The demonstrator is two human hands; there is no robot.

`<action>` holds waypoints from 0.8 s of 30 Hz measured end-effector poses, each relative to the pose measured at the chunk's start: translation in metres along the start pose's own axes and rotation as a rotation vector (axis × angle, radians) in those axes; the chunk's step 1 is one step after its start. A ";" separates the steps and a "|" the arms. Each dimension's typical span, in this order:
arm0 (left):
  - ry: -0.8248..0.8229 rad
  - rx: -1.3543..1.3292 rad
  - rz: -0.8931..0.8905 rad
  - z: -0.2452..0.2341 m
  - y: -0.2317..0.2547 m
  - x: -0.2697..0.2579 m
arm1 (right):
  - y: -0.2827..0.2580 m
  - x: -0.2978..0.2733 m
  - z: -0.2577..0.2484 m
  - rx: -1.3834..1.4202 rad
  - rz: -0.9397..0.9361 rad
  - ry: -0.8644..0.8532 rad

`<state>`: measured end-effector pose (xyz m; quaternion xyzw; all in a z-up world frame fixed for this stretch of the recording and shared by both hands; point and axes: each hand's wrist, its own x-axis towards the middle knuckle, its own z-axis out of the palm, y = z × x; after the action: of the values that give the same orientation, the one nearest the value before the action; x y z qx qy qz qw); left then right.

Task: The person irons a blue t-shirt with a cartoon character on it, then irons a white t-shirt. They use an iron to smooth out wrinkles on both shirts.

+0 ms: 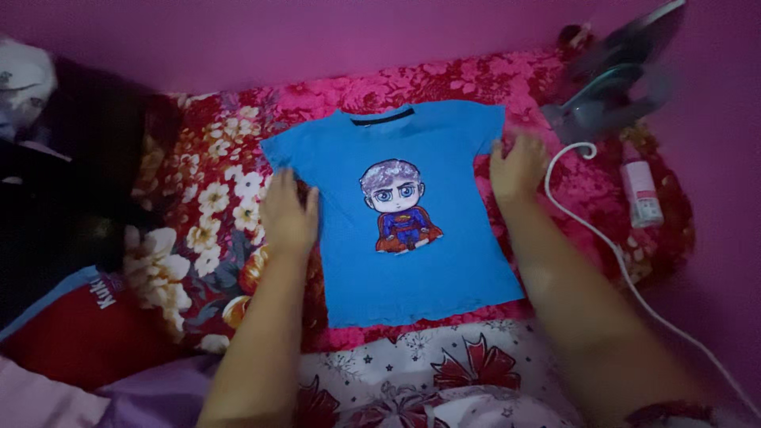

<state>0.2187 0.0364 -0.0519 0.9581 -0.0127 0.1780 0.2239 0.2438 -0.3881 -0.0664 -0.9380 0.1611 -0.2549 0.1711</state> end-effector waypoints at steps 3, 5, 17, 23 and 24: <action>0.087 -0.036 -0.079 -0.001 -0.012 0.009 | -0.011 -0.003 -0.011 -0.076 0.038 -0.018; 0.211 0.061 -0.115 -0.003 -0.013 0.017 | -0.019 -0.007 -0.014 -0.030 0.073 -0.061; 0.065 0.035 -0.384 -0.003 -0.024 0.043 | 0.018 0.017 0.011 -0.223 -0.064 -0.087; 0.352 0.239 -0.293 0.003 -0.009 0.043 | -0.034 0.026 -0.022 -0.095 -0.265 0.031; 0.424 0.208 -0.096 0.006 -0.003 0.046 | -0.048 0.024 -0.024 0.012 -0.315 -0.039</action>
<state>0.2643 0.0387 -0.0423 0.9167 0.0985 0.3649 0.1298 0.2609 -0.3607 -0.0174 -0.9554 0.0070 -0.2612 0.1378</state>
